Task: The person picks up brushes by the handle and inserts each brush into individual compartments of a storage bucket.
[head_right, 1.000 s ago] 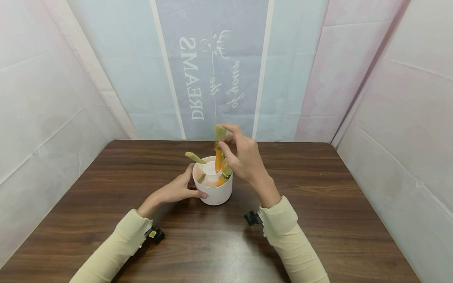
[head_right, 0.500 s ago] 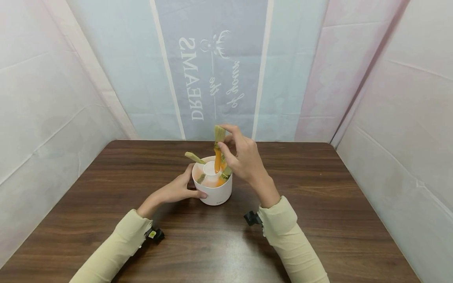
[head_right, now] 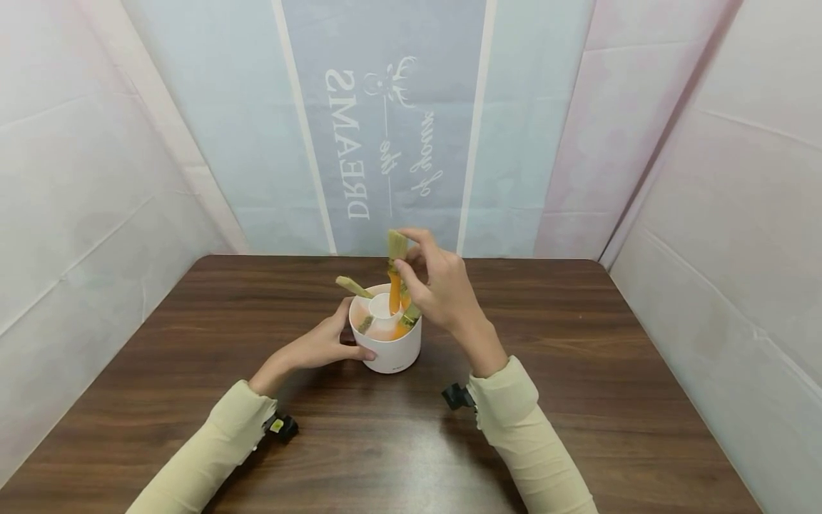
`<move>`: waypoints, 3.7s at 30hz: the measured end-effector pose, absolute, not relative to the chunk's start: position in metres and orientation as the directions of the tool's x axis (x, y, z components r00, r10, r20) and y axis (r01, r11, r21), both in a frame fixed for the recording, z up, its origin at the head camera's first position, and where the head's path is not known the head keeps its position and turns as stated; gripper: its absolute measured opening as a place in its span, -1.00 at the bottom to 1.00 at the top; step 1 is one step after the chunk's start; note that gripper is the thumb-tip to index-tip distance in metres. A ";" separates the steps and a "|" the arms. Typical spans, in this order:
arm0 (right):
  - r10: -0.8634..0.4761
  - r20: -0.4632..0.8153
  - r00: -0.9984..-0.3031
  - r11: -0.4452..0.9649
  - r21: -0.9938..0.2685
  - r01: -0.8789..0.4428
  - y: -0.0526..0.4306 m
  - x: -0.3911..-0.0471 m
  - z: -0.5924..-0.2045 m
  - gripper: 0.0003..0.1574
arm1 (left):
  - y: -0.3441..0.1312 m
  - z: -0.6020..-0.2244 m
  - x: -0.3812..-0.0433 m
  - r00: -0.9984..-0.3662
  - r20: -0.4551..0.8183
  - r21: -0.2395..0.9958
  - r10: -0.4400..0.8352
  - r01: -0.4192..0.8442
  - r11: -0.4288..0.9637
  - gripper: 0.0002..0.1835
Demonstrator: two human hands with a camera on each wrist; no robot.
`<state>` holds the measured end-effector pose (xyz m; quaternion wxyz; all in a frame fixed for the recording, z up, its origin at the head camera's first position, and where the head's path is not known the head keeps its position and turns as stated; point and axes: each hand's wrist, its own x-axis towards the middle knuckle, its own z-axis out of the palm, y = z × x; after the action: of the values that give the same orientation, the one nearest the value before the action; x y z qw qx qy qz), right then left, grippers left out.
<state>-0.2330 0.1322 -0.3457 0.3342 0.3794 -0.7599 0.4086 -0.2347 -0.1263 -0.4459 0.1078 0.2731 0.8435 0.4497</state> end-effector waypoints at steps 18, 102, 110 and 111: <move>-0.317 0.815 -0.484 0.371 -0.363 -0.854 0.132 -0.234 -0.345 -0.49 | -0.126 -0.443 -0.234 -0.827 0.059 0.825 0.560 0.356 0.439 0.17; -0.371 0.783 -0.499 0.416 -0.340 -0.844 0.131 -0.235 -0.349 -0.52 | -0.126 -0.447 -0.236 -0.824 0.062 0.831 0.564 0.355 0.428 0.13; -0.372 0.778 -0.507 0.426 -0.342 -0.838 0.132 -0.235 -0.350 -0.51 | -0.124 -0.446 -0.235 -0.827 0.054 0.833 0.560 0.346 0.431 0.19; -0.371 0.777 -0.508 0.428 -0.342 -0.837 0.132 -0.235 -0.350 -0.51 | -0.125 -0.446 -0.235 -0.825 0.053 0.834 0.562 0.347 0.430 0.19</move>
<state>-0.2353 0.1316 -0.3499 0.3129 0.3848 -0.7848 0.3716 -0.2348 -0.1246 -0.4462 0.1172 0.2714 0.8373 0.4599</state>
